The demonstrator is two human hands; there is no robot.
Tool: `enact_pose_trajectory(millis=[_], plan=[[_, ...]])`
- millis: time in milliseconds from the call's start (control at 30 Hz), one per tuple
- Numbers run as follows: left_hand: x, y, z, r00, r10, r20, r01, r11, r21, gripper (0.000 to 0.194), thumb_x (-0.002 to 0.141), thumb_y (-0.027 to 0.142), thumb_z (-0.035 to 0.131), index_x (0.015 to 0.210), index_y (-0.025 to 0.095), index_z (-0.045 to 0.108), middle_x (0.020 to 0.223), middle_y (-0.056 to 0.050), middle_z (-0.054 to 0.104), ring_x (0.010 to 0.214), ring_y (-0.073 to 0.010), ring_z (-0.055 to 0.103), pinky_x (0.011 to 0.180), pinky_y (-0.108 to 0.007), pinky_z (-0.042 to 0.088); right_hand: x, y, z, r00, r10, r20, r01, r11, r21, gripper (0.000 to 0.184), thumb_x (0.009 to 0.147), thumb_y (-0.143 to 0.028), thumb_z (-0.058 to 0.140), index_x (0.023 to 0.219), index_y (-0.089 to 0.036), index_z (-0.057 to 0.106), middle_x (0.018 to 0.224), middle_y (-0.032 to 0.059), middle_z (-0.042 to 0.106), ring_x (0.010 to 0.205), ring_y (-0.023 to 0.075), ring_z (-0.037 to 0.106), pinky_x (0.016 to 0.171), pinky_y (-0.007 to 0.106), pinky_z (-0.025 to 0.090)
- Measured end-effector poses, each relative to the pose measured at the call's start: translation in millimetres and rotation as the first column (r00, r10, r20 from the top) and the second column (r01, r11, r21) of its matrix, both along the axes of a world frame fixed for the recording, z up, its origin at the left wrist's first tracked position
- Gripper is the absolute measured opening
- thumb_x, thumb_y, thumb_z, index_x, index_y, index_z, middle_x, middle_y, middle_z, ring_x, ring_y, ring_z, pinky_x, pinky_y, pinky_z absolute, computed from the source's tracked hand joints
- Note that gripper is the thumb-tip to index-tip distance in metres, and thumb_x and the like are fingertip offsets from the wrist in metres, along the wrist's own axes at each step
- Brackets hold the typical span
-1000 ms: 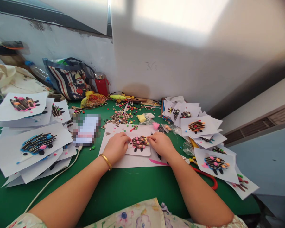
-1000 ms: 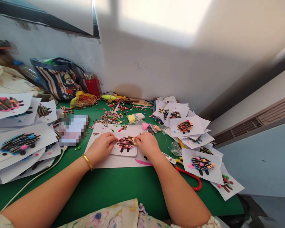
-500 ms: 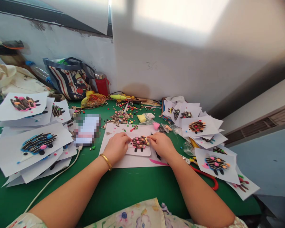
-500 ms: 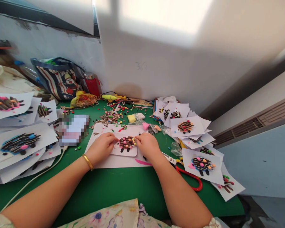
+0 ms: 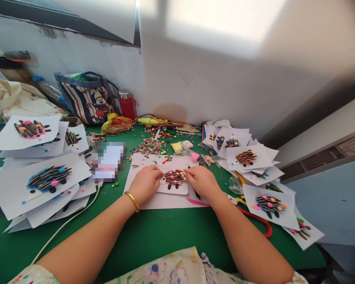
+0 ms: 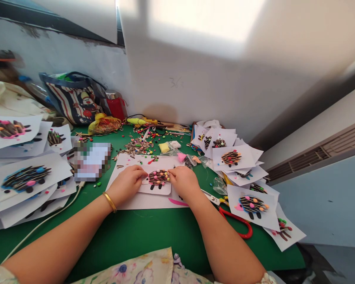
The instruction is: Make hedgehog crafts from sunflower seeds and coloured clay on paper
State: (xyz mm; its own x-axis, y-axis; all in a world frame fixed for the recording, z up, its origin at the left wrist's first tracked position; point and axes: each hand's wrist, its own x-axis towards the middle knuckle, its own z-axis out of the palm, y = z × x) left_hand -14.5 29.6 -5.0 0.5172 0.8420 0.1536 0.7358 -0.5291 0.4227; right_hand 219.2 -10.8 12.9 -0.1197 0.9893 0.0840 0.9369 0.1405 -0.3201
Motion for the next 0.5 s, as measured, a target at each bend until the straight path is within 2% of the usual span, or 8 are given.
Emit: enact_pose_trajectory(millis=[500], plan=[[-0.9,0.2,-0.7,1.000,0.002,0.006,-0.002,1.000,0.004,0.033,0.088,0.017,0.045,0.097,0.022,0.076,0.103,-0.007,0.069,0.097,-0.0241,0.062,0.090,-0.037,0.049,2.0,0.3,-5.9,0.995,0.030,-0.097,-0.027,0.999,0.033,0.028,0.093,-0.024,0.052,0.108,-0.025,0.075,0.108,0.0042,0.073,0.103,0.0193,0.063,0.092,0.029,0.045]])
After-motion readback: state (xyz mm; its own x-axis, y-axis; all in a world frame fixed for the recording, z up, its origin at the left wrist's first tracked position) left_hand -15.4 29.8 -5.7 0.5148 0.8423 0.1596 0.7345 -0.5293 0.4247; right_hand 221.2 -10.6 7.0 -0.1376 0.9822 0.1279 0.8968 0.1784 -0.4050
